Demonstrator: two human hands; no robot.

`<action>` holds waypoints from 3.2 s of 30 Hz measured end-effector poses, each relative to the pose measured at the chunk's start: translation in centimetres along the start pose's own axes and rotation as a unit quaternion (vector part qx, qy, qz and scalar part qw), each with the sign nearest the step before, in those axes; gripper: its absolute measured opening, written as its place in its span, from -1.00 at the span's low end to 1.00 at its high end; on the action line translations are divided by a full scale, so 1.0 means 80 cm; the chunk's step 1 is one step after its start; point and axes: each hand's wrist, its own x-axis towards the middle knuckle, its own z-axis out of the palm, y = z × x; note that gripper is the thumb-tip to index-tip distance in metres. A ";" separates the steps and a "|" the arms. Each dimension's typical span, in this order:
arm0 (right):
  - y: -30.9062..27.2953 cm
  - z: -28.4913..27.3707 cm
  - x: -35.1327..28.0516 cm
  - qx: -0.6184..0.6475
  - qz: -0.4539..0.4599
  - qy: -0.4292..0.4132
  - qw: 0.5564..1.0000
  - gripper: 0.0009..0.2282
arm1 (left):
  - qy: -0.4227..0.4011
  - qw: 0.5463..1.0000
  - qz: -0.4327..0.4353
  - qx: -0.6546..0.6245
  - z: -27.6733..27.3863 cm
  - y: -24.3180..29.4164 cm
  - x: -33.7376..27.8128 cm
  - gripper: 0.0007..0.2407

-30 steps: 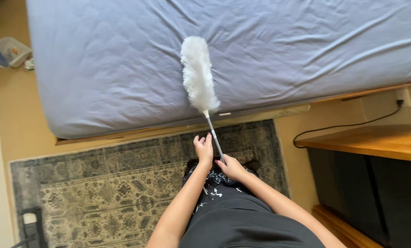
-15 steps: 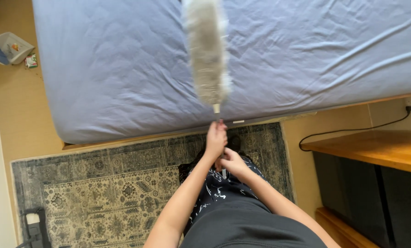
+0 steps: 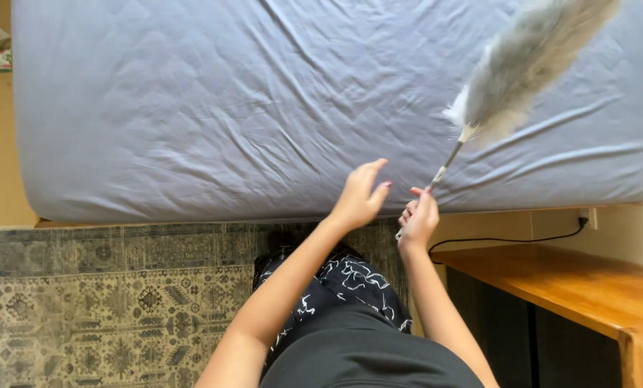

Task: The person uses a feather duster to wipe the surface of a bed covered with a grey sheet. They move around the bed, dusting the top surface and the edges, and occasionally pull the sheet taut with one hand while dusting with the other.

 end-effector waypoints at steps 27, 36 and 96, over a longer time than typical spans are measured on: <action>0.297 0.279 -0.171 -0.232 0.080 -0.304 0.921 -0.63 | 0.216 0.939 -0.265 0.012 -0.414 -0.243 -0.176 -0.52; 0.325 0.325 -0.178 -0.211 0.273 -0.165 0.924 -0.66 | 0.139 0.943 -0.301 -0.041 -0.388 -0.300 -0.235 -0.30; 0.350 0.226 -0.112 -0.263 0.276 -0.174 0.908 -0.72 | -0.137 0.937 -0.200 0.252 -0.527 -0.238 -0.269 -0.76</action>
